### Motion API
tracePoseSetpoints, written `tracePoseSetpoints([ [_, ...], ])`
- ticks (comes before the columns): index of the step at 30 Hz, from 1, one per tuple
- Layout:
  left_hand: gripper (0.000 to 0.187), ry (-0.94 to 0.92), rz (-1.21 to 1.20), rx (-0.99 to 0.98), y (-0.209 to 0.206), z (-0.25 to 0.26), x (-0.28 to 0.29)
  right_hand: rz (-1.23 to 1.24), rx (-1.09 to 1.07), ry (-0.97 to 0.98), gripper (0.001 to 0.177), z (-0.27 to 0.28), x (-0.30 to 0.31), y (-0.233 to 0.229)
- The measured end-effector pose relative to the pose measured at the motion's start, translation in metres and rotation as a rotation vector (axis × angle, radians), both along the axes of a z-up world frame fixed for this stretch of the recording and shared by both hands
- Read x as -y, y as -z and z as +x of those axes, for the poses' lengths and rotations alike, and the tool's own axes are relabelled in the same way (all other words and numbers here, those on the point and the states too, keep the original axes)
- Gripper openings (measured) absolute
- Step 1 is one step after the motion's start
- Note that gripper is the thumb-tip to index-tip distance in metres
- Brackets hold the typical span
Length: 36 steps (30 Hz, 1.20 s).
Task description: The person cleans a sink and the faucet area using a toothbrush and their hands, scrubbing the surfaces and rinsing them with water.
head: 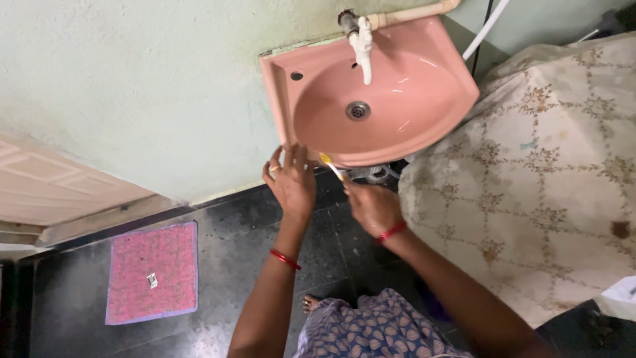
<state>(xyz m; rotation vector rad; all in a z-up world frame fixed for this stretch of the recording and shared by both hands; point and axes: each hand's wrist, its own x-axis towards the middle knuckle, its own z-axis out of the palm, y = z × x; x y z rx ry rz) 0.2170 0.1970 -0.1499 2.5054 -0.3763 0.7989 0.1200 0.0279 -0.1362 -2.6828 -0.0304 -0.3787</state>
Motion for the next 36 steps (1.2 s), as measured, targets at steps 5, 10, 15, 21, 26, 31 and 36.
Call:
tracePoseSetpoints([
  [5,0.023,0.012,0.07,-0.059,-0.01,-0.014,0.024,-0.007,-0.095,0.235,0.025,-0.03,0.116,0.01],
  [10,0.006,0.074,0.137,-0.169,-0.023,-0.025,0.046,-0.198,-0.102,0.385,0.032,-0.034,0.206,-0.021],
  [15,0.009,0.116,0.11,-0.012,-0.017,-0.024,0.055,-0.171,0.132,-0.058,0.03,-0.043,0.233,-0.006],
  [21,0.023,0.112,0.098,-0.026,0.009,-0.025,0.053,-0.782,0.19,-0.025,0.035,-0.006,0.269,-0.032],
  [26,0.05,0.094,0.114,-0.063,0.032,-0.04,0.054,-0.887,0.416,-0.28,0.024,0.043,0.191,-0.041],
  [31,0.056,0.064,0.154,-0.123,0.038,-0.041,0.055,-0.758,0.379,-0.425,0.011,0.052,0.172,-0.039],
  [36,0.051,0.037,0.145,-0.162,0.034,-0.039,0.062,-0.89,0.251,-0.228,0.025,0.064,0.266,-0.05],
])
